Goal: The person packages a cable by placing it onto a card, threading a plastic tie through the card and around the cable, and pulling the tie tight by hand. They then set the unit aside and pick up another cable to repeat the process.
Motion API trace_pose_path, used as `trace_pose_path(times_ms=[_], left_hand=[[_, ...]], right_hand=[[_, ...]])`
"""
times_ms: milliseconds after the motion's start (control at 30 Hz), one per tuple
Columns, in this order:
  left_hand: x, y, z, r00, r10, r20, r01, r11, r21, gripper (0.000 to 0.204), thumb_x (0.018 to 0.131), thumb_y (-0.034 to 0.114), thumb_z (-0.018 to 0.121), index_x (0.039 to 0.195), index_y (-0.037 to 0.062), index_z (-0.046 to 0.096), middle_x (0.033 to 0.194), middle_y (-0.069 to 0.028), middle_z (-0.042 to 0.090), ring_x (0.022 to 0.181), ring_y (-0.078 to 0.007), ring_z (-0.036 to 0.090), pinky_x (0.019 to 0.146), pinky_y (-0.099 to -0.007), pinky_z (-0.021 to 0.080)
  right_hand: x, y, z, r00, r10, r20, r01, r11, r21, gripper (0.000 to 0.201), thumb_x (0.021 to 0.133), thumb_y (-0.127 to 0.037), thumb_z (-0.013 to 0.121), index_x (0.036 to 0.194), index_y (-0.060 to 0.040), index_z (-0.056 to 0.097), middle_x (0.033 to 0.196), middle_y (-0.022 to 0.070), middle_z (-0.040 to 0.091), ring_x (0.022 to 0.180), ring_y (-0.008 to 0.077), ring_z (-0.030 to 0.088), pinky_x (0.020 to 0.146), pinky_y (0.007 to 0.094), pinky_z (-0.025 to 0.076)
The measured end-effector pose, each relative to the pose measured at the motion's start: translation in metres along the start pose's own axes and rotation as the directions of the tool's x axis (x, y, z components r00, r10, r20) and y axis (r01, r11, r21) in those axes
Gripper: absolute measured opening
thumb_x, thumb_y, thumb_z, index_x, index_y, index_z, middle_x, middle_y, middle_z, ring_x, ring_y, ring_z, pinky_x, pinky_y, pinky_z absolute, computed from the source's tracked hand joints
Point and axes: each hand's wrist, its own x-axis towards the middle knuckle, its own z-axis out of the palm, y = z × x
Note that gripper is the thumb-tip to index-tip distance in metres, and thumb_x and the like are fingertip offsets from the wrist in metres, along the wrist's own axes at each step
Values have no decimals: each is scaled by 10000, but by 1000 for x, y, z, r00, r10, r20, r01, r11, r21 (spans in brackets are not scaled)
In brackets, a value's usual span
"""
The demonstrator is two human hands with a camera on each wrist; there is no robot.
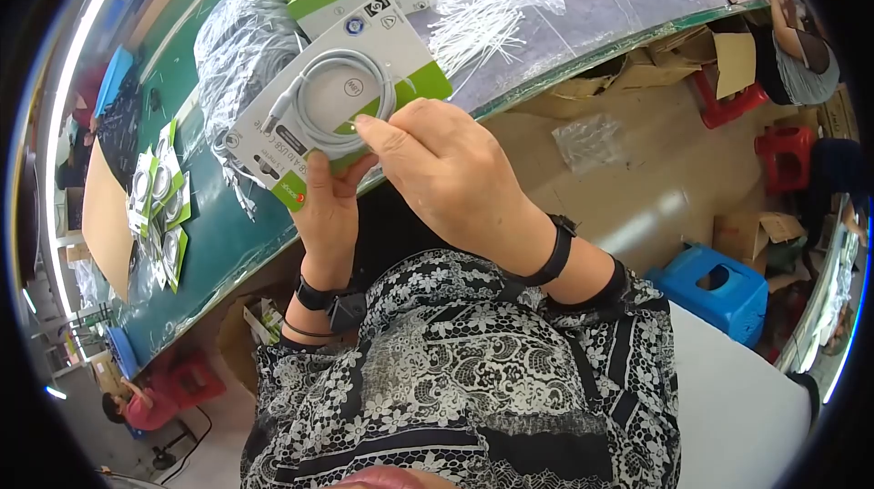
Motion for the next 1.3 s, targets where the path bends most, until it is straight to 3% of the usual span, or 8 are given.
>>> trace_pose_path(times_ms=[133,467,767,900,1033,1133,1200,1300], left_hand=[[0,-2,-2,999,53,-4,-53,998,44,355,999,97,472,1336,7,410,1242,-145,554,1079,-293,617,873,-480,583],[-1,-2,-6,994,108,2,-107,983,152,357,990,62,474,1332,-7,399,1234,-153,549,1079,-271,613,858,-472,592],[-3,-3,-4,980,194,40,-197,972,125,366,969,1,475,1326,-16,395,1233,-155,549,1078,-256,608,865,-430,588],[-6,-4,-5,980,197,-15,-188,953,238,388,960,11,509,1330,-19,399,1229,-142,558,1099,-245,594,911,-365,539],[-9,-10,-14,950,314,0,-290,877,383,435,939,17,557,1342,-24,398,1219,-141,570,1107,-232,583,928,-317,484],[-10,-3,-18,904,337,263,-427,716,552,464,951,61,558,1375,-6,383,1330,-129,498,1209,-247,508,1015,-383,428],[-12,-2,-18,916,323,239,-402,716,571,433,932,35,566,1337,-20,421,1280,-135,530,1158,-239,536,980,-365,444],[-15,-3,-17,937,288,196,-346,714,609,376,895,-16,582,1260,-48,496,1178,-148,596,1057,-222,593,908,-331,476]], right_hand=[[0,0,-2,998,-67,19,69,985,-159,341,702,90,698,1029,-3,673,839,84,600,721,241,608,637,334,512],[2,-2,-1,995,-69,73,81,981,-177,304,704,81,698,999,11,667,839,90,600,767,256,611,683,354,519],[3,-5,-2,994,-55,99,72,981,-179,313,704,82,695,1008,11,671,840,96,598,762,261,609,682,361,520],[4,-5,-1,994,-43,97,59,984,-169,324,707,83,691,1021,2,672,841,100,597,752,263,609,668,363,519],[4,-8,-1,995,0,101,13,992,-128,313,712,86,684,1011,-5,666,842,107,598,740,265,611,652,365,517],[4,-10,-2,993,54,104,-47,997,-63,287,719,87,679,990,-5,657,843,113,597,734,268,612,638,363,514],[4,-10,-2,986,128,109,-132,991,29,252,730,88,674,963,-5,644,844,118,597,729,270,613,621,358,508],[5,-9,-1,988,105,109,-108,994,17,226,738,89,672,940,-4,630,844,129,595,729,272,610,608,348,500]])
